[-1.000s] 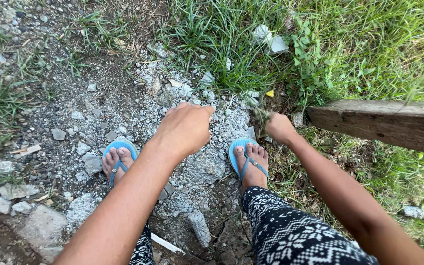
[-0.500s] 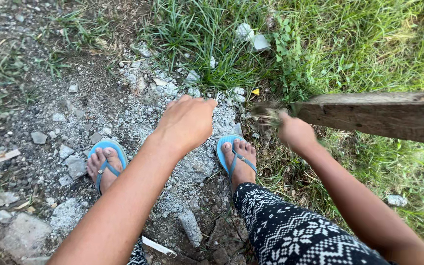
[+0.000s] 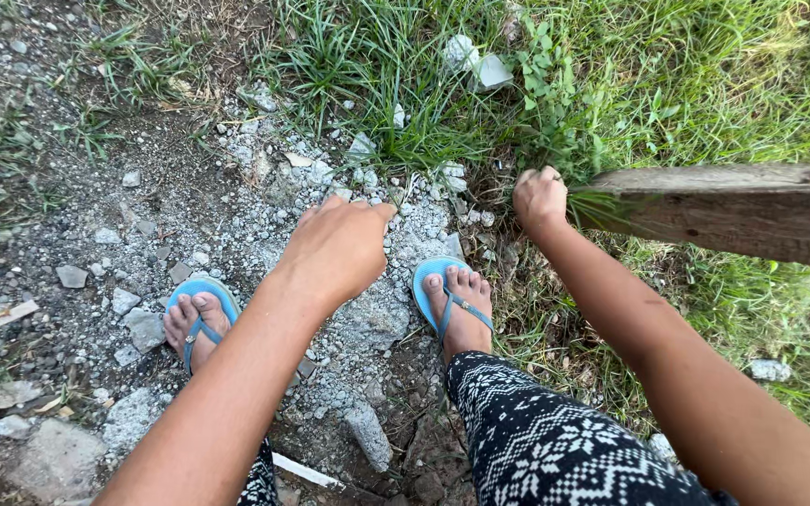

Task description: The person clears grass and weeds from the ground next to a wooden post by pulling them out by hand.

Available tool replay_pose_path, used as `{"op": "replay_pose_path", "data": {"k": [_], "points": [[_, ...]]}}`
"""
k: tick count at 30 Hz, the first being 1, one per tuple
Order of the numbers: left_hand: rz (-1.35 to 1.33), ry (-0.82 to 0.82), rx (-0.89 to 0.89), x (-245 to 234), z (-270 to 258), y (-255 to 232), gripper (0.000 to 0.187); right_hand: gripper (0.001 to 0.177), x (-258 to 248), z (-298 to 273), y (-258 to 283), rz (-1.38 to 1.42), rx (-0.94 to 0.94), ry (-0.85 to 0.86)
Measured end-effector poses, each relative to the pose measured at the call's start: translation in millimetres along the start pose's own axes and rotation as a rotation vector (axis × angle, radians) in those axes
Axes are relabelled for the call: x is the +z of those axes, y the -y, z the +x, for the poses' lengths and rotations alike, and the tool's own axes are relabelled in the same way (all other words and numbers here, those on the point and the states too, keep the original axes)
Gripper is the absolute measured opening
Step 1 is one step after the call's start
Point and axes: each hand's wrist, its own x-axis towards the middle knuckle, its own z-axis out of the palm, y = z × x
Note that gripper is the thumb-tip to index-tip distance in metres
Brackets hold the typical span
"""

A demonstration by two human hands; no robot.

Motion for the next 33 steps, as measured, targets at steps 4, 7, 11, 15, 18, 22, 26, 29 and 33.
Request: {"op": "replay_pose_path", "data": {"k": [4, 7, 11, 15, 18, 22, 26, 29, 33], "points": [[0.019, 0.055, -0.02, -2, 2, -4, 0.042, 0.024, 15, 13, -3, -0.016, -0.043, -0.055], [0.023, 0.061, -0.023, -3, 2, -7, 0.043, 0.023, 16, 12, -6, 0.033, -0.055, 0.034], [0.016, 0.058, -0.021, -4, 2, -6, 0.045, 0.025, 7, -2, -15, 0.183, 0.0, 0.055], [0.035, 0.058, -0.027, -4, 1, -4, 0.044, 0.037, 1, -21, -28, 0.423, 0.033, 0.185], [0.018, 0.015, 0.001, -2, 1, -3, 0.044, 0.044, 0, -51, -25, 0.494, 0.033, 0.149], [0.032, 0.019, 0.006, -2, 2, -5, 0.043, 0.032, -1, -111, -22, 0.573, 0.078, 0.34], [0.053, 0.025, 0.02, 0, 1, -7, 0.039, 0.027, 35, -164, -22, 0.586, 0.087, 0.5], [0.079, 0.047, 0.029, 5, 1, -10, 0.038, 0.026, 95, -197, -38, 0.664, 0.2, 0.644], [0.067, 0.006, 0.067, 11, 2, -12, 0.038, 0.025, 172, -227, -64, 0.61, 0.345, 0.656]]}}
